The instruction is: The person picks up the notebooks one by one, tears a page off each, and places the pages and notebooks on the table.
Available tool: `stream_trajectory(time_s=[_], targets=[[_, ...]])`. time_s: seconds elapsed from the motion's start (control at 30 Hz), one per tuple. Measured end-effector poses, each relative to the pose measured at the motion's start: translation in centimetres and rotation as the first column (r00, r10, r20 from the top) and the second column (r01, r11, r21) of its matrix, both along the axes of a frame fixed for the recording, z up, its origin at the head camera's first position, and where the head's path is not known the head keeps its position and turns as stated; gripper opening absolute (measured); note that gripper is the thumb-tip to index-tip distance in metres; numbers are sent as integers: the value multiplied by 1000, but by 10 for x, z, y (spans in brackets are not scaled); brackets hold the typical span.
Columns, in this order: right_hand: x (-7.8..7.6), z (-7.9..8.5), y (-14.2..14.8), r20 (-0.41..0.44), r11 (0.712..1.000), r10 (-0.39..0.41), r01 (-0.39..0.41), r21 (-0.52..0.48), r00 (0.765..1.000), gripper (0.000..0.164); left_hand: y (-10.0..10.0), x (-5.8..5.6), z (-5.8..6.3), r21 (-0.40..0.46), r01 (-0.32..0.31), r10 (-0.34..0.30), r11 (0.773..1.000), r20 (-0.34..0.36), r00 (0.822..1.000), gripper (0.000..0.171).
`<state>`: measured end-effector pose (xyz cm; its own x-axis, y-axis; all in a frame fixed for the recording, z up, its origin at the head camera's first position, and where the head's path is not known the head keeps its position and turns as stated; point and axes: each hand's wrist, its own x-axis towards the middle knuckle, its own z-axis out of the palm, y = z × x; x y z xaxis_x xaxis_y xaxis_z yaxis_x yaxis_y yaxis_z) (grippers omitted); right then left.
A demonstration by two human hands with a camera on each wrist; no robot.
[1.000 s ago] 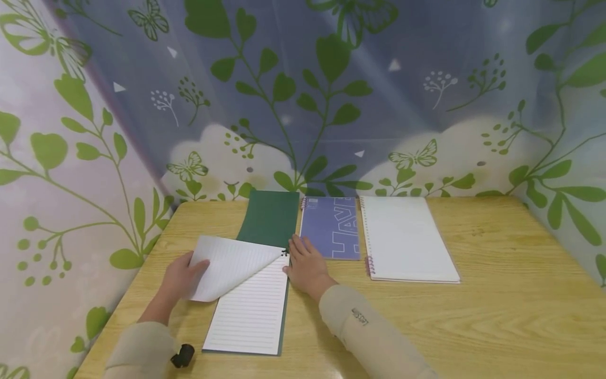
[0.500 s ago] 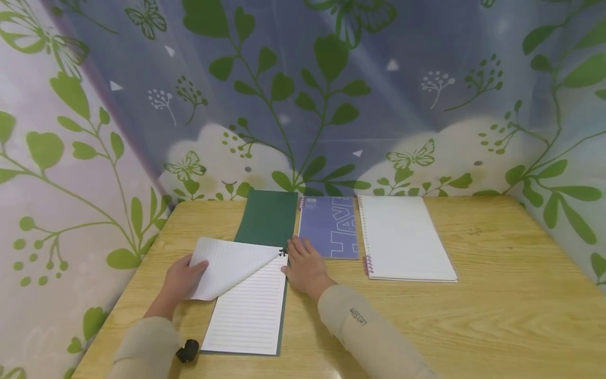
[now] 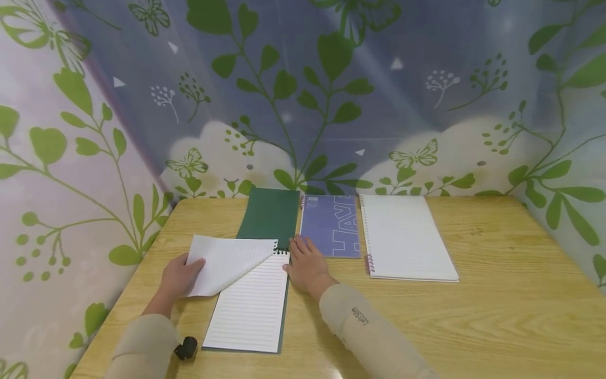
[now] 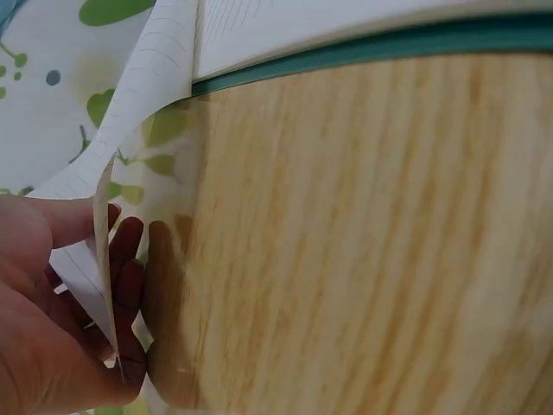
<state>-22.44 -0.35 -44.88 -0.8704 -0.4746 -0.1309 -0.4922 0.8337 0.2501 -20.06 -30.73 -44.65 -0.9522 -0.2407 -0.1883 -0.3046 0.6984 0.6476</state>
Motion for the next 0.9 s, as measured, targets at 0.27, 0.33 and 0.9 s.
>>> stream_trajectory(time_s=[0.27,0.33,0.9], targets=[[-1,0,4,15,1000,-15,15,-4,1000,59,-14,6,0,-57,-55,52,997,-40,998,53],[-3,-1,5,18,1000,-16,16,-13,1000,59,-14,7,0,-44,-60,58,997,-34,998,55],[0,3,0,54,998,-29,32,-54,998,59,-52,15,-4,-46,-97,98,994,18,995,71]])
